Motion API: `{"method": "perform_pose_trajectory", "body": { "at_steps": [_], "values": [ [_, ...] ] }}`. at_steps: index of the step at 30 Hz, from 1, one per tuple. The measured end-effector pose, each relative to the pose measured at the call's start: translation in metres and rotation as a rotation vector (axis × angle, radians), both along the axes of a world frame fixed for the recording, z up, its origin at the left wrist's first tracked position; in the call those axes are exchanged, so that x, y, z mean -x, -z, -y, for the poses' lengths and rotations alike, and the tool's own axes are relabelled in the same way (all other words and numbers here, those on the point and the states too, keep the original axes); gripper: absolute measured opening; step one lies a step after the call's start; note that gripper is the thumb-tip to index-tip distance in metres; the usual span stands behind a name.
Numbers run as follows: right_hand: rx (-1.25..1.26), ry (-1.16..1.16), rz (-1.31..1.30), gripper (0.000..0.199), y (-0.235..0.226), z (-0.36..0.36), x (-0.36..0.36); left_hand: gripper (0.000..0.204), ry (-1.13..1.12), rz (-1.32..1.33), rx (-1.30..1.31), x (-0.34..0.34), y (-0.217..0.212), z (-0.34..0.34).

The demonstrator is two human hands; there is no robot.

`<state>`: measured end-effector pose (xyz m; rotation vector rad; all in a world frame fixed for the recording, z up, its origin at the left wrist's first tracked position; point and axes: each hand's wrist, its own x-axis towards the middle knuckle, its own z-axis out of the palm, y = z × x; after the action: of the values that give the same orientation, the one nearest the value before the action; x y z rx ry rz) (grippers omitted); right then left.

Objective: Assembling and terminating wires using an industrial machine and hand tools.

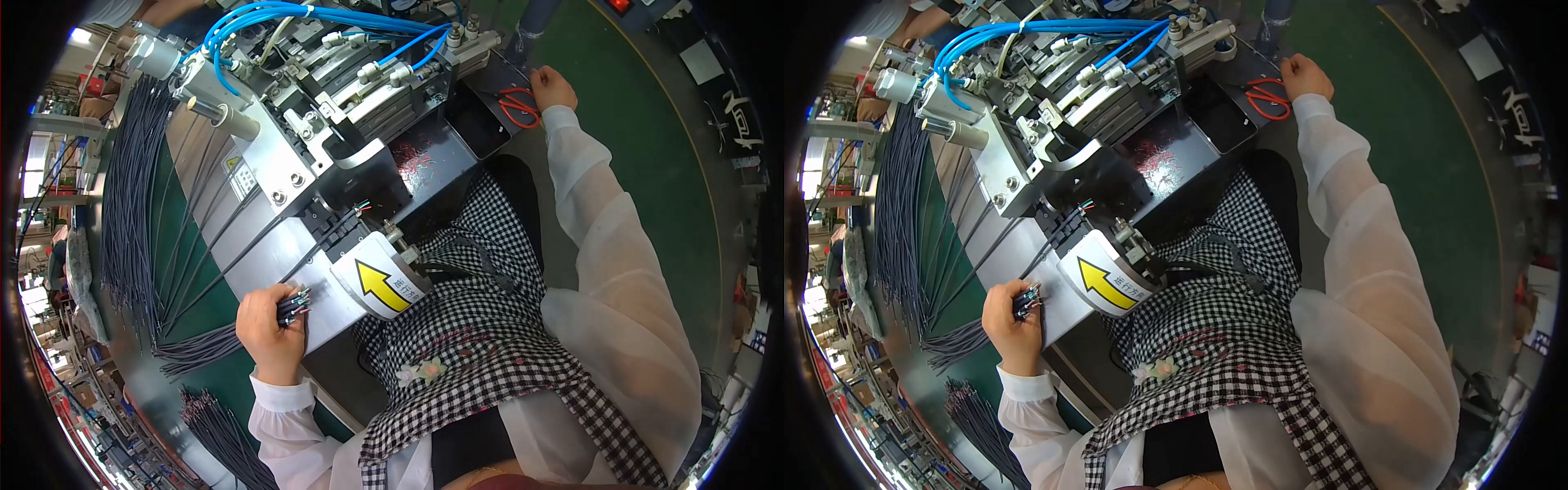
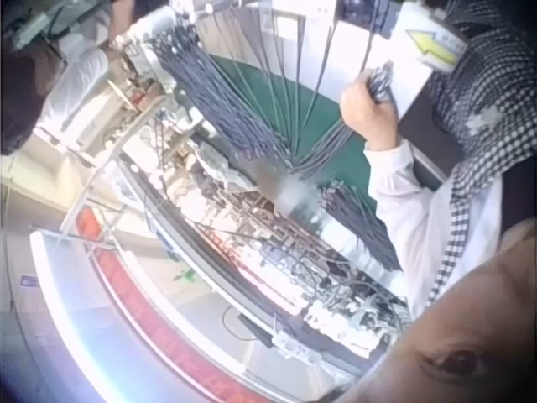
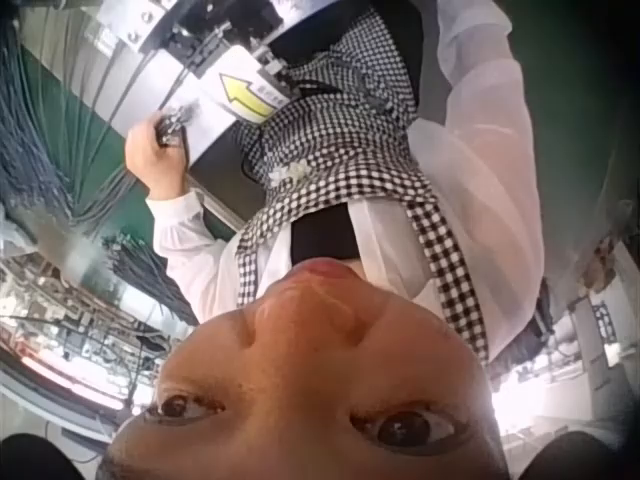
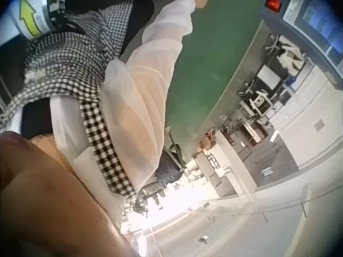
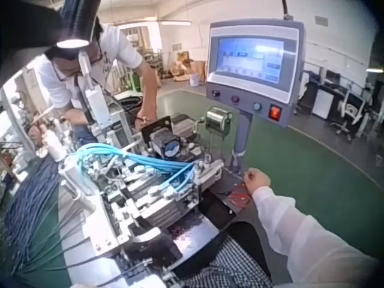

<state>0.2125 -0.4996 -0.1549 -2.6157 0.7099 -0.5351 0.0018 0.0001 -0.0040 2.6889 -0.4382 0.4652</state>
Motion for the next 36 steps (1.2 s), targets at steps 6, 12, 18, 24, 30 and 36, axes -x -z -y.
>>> {"method": "perform_pose_trajectory", "body": {
  "at_steps": [6, 12, 18, 24, 30, 36],
  "values": [
    [-0.001, 0.001, 0.004, 0.030, -0.003, -0.003, 0.001, 0.026, -0.002, -0.010, 0.019, 0.001, -0.001, 0.001],
    [-0.026, 0.017, -0.069, 0.027, -0.011, -0.006, 0.003, 0.027, -0.002, 0.004, -0.007, 0.001, 0.001, -0.002],
    [-0.019, 0.009, -0.015, 0.030, -0.005, -0.004, 0.001, 0.025, 0.001, -0.008, 0.019, 0.000, -0.001, 0.002],
    [-0.016, 0.014, -0.022, 0.030, -0.004, -0.003, 0.001, 0.024, -0.002, -0.011, 0.013, 0.000, -0.002, 0.002],
    [-0.042, 0.004, -0.011, 0.029, -0.004, -0.005, 0.002, 0.021, 0.002, 0.012, 0.008, 0.000, -0.003, 0.003],
    [-0.082, -0.053, 0.020, 0.030, 0.012, 0.017, -0.007, 0.024, 0.010, 0.006, 0.008, 0.008, -0.008, 0.000]
  ]
}}
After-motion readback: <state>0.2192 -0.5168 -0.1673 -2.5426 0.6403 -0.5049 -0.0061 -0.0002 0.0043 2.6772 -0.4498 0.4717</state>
